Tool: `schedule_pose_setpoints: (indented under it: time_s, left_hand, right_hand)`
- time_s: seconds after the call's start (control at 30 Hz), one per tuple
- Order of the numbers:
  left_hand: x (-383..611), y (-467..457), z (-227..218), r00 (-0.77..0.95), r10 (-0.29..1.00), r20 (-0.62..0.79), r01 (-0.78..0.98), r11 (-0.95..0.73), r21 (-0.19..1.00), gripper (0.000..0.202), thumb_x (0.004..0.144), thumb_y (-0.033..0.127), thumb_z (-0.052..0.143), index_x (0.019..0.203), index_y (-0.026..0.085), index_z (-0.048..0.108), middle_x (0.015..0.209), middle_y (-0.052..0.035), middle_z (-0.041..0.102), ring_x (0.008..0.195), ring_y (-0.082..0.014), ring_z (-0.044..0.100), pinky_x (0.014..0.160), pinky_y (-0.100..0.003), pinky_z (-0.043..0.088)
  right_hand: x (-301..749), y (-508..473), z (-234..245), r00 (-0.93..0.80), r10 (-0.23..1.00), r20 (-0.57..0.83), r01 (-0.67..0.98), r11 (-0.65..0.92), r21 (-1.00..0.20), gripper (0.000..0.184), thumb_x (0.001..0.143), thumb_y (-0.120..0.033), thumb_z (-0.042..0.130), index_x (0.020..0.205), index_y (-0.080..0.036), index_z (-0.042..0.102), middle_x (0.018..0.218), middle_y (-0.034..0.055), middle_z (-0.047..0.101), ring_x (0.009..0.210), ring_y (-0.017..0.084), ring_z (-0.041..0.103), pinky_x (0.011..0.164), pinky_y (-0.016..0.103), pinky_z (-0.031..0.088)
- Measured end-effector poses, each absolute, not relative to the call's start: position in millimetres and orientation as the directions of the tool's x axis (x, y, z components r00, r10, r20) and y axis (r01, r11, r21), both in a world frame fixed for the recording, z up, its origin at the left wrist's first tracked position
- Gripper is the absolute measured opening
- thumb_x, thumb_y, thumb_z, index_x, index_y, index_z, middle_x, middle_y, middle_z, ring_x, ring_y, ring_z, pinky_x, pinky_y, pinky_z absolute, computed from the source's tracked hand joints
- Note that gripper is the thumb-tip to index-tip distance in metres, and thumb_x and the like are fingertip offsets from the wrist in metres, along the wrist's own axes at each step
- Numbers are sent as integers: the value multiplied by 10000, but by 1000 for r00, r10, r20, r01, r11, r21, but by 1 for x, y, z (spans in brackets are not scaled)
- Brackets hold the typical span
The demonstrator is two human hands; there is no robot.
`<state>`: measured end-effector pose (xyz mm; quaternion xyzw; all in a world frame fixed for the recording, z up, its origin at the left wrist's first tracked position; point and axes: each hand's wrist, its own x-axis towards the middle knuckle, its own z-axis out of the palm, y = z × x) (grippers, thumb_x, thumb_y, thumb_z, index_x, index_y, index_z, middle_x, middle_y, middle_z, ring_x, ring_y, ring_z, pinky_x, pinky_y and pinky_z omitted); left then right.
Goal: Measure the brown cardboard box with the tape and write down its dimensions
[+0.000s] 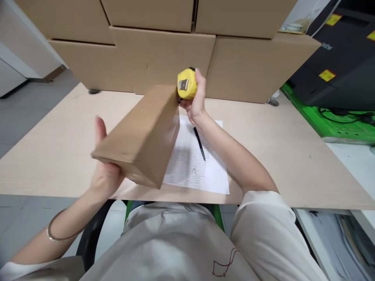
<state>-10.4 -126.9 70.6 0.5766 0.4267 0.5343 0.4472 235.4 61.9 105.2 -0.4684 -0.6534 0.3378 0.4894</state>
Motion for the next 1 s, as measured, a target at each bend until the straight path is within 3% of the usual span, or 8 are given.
schedule_pose_setpoints:
  time_s: [0.1,0.2,0.37,0.47,0.57,0.73,0.93,1.0]
  left_hand:
    - [1,-130,42,279,778,563,144,-613,777,921,1036,637,729,1813,495,256,1920,-32,300,1771,-408,289,1430,-633,310]
    - [4,-132,25,367,649,666,150,-748,646,847,1065,555,722,1794,528,293,1936,-29,232,1780,-405,254,1405,-669,336]
    - [-2,-112,45,247,845,473,68,-502,862,624,1106,754,471,1656,473,556,1904,-7,316,1805,-378,182,1443,-646,226]
    - [3,-67,61,95,941,324,24,-327,945,705,1016,755,681,1635,447,541,1887,-14,362,1815,-367,146,1441,-594,233]
    - [14,-19,65,88,933,349,1,-350,937,942,876,772,849,1659,409,471,1910,-55,296,1821,-409,56,1445,-619,161]
    - [28,14,50,112,887,447,-70,-442,894,1075,878,707,874,1739,386,315,1922,-91,259,1819,-368,109,1458,-555,169]
    - [34,11,37,100,895,435,-112,-425,898,979,1018,561,730,1819,408,188,1881,-51,397,1800,-345,229,1453,-556,245]
    - [37,10,37,105,899,425,-122,-412,903,974,1031,528,716,1829,388,173,1888,-58,393,1802,-355,217,1450,-566,244]
  right_hand:
    - [220,75,81,11,943,332,214,322,-922,644,955,-878,557,1094,-249,572,1066,104,674,1107,290,741,776,353,626]
    - [218,78,73,59,950,306,137,296,-945,600,1008,-824,541,1141,-241,569,1110,109,682,1141,280,742,828,357,628]
    - [236,70,111,29,961,274,171,265,-949,624,971,-891,576,1056,-273,567,975,64,664,934,234,716,735,316,581]
    - [238,58,150,-46,954,295,170,299,-939,510,980,-751,704,973,-265,551,842,23,615,681,163,569,544,283,445]
    - [229,52,178,-302,925,231,165,289,-943,470,993,-668,738,923,-234,572,757,16,587,556,119,485,447,249,303]
    - [208,68,184,-491,871,15,286,178,-942,584,982,-757,750,878,-188,666,642,21,565,525,140,560,460,252,452]
    - [212,76,182,-462,887,-30,359,156,-920,586,989,-751,760,869,-179,712,630,24,565,509,152,596,516,307,561]
    - [226,71,185,-441,897,45,368,226,-902,548,978,-701,791,842,-174,732,630,43,607,492,157,598,496,314,541]
